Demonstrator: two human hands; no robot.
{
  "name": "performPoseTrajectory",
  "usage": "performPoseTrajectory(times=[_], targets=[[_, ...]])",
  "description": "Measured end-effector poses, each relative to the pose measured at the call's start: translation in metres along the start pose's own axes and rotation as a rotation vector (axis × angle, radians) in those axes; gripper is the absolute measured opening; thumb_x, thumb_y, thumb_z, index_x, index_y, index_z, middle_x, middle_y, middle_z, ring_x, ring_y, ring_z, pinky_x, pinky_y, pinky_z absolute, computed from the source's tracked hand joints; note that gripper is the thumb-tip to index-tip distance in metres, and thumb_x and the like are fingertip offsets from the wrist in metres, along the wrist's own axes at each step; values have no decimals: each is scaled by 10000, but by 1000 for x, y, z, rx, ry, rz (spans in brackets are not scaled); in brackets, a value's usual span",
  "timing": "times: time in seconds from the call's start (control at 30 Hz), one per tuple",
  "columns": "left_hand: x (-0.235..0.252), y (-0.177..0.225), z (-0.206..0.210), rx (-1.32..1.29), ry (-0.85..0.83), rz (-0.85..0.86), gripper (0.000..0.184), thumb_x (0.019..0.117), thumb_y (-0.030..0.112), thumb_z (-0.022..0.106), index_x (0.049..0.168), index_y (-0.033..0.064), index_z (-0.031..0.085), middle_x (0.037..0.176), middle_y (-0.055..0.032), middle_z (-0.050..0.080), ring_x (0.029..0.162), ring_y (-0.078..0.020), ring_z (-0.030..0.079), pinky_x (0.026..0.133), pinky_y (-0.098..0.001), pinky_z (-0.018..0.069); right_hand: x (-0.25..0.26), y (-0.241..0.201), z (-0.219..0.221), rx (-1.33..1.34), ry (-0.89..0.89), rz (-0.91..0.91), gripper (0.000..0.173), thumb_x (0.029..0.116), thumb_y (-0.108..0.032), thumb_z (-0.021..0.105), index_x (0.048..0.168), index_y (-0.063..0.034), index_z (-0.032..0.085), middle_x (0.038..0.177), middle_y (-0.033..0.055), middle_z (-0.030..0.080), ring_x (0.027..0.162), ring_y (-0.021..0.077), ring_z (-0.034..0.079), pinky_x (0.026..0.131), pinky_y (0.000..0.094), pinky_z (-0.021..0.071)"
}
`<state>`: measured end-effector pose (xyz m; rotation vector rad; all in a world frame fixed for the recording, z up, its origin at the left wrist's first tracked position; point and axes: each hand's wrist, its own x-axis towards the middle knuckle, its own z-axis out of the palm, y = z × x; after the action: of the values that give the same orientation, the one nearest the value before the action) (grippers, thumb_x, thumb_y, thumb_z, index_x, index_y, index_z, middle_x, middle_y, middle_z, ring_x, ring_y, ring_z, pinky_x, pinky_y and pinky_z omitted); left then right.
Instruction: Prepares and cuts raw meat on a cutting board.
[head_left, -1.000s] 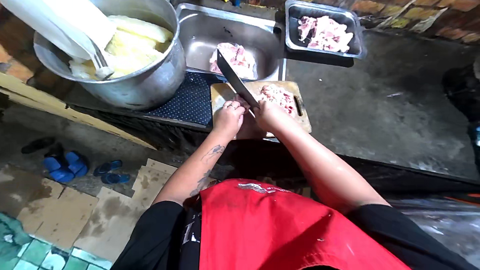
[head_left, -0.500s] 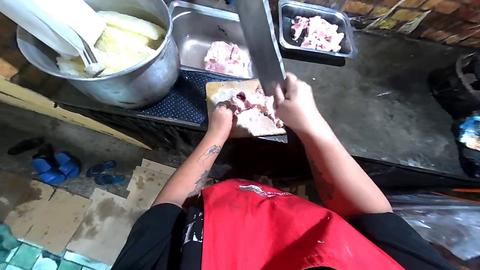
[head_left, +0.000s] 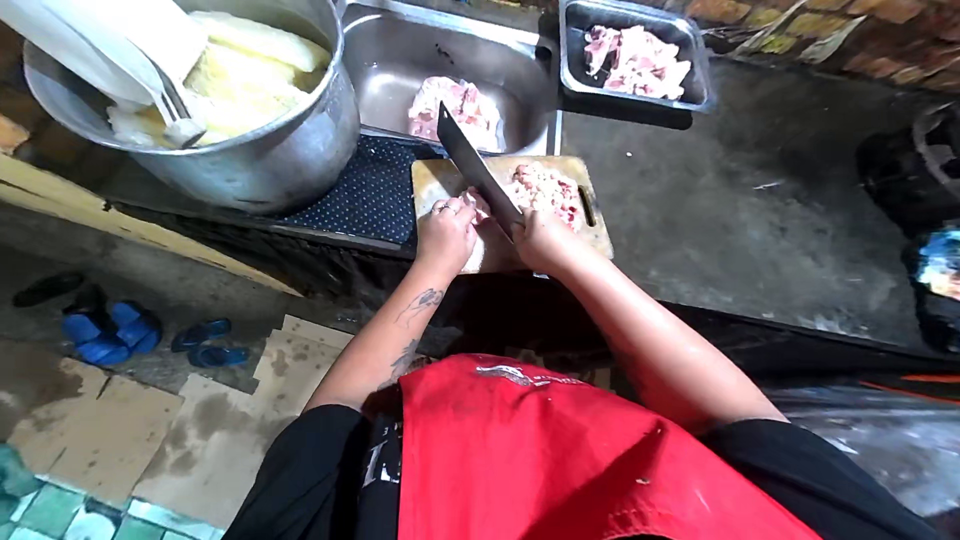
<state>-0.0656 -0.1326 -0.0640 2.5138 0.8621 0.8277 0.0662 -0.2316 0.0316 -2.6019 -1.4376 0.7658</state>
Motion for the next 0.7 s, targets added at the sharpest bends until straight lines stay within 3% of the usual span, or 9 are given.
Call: performPoseTrajectory(times=[0.13, 0.2, 0.33, 0.4, 0.43, 0.5, 0.63, 0.7], targets=[[2, 0, -1, 10, -6, -12, 191, 938, 68, 622, 1059, 22, 762, 1197, -172, 720, 1208, -355, 653, 1007, -506, 534, -35, 30, 6, 19, 0, 25, 274, 1101, -234, 463, 1132, -14, 624, 875, 202, 670, 763, 357, 692, 691, 565, 567], [1, 0, -1, 1, -10, -13, 190, 941, 73, 623, 1059, 19, 761, 1198, -178, 718, 1214, -365, 650, 1011, -517, 530, -63, 47, 2, 7, -64, 53, 261, 1105, -219, 461, 1115, -7, 613, 866, 195, 655, 786, 342, 684, 730, 549, 560], [0, -2, -11, -67, -63, -31, 217, 946, 57, 607, 1089, 13, 764, 1228, -186, 702, 1217, -374, 639, 1028, -528, 511, -116, 70, -16, 24, -200, 128, 305, 1115, -202, 450, 1221, 40, 602, 962, 236, 658, 874, 361, 673, 822, 554, 529], [-2, -7, -16, -106, -69, 19, 208, 941, 37, 618, 1084, 11, 766, 1214, -185, 711, 1186, -368, 660, 1016, -524, 523, -130, 82, -26, 46, -245, 164, 302, 1124, -222, 442, 1214, 24, 594, 852, 170, 619, 703, 269, 640, 696, 466, 552], [-5, -11, -17, -123, -59, 56, 202, 940, 34, 633, 1090, 12, 767, 1203, -184, 719, 1174, -366, 671, 1012, -518, 532, -133, 84, -28, 57, -234, 174, 300, 1126, -233, 438, 1205, 13, 591, 820, 150, 608, 660, 245, 631, 666, 445, 554], [-9, -19, -19, -164, -37, 93, 193, 934, 45, 664, 1097, 8, 760, 1189, -180, 729, 1158, -353, 686, 1003, -504, 546, -133, 78, -25, 90, -139, 168, 315, 1124, -232, 438, 1217, 20, 601, 842, 172, 628, 690, 274, 647, 702, 483, 552], [-10, -16, -22, -216, -50, -42, 266, 903, 131, 757, 1124, -14, 738, 1326, -212, 646, 1164, -349, 673, 995, -496, 554, -108, 53, -3, 198, 62, 51, 329, 1118, -231, 421, 1165, 31, 614, 766, 141, 633, 664, 262, 663, 683, 481, 568], [-6, -13, -22, -185, -57, -58, 214, 879, 105, 753, 1043, -33, 747, 1262, -229, 671, 1126, -364, 685, 973, -519, 555, -92, 35, 5, 188, 114, 1, 309, 1106, -218, 441, 1172, 27, 617, 777, 152, 650, 696, 287, 683, 701, 504, 572]])
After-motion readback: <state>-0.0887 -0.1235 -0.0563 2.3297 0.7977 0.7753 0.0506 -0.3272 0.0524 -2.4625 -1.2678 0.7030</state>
